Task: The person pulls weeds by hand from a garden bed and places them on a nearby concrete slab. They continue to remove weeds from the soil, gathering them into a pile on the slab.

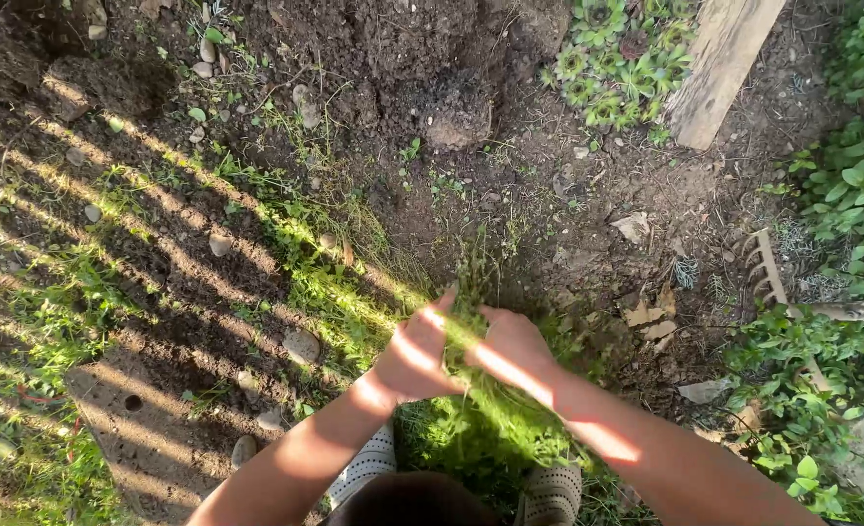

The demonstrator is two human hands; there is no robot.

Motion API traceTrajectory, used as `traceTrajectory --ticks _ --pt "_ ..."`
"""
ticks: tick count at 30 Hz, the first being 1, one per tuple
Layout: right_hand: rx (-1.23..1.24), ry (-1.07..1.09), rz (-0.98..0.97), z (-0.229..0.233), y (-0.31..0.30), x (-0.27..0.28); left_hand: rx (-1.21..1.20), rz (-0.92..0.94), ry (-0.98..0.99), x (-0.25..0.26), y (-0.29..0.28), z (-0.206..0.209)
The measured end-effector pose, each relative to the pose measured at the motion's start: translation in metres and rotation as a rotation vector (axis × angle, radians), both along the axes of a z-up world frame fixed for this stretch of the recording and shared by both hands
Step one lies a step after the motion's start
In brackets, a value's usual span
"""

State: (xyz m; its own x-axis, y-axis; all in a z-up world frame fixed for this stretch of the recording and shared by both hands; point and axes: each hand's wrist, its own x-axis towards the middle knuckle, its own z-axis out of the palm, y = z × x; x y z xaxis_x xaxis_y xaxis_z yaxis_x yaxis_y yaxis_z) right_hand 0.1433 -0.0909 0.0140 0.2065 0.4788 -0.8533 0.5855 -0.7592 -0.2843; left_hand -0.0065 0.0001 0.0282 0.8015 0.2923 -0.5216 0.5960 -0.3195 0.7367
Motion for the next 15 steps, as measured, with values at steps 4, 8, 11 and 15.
traceTrajectory --ticks 4,8,11,15 --pt "-0.002 0.015 0.021 0.032 0.019 -0.016 -0.108 0.124 -0.115 -0.007 -0.012 -0.024" --pt "0.018 -0.009 0.068 0.043 0.017 -0.016 -0.279 0.294 -0.307 -0.005 -0.027 -0.040" --pt "-0.059 -0.001 0.128 0.072 0.029 -0.017 -0.286 0.291 -0.316 0.001 -0.029 -0.028" --pt "-0.095 0.029 0.161 0.061 0.020 -0.008 -0.293 0.284 -0.324 0.001 -0.028 -0.013"
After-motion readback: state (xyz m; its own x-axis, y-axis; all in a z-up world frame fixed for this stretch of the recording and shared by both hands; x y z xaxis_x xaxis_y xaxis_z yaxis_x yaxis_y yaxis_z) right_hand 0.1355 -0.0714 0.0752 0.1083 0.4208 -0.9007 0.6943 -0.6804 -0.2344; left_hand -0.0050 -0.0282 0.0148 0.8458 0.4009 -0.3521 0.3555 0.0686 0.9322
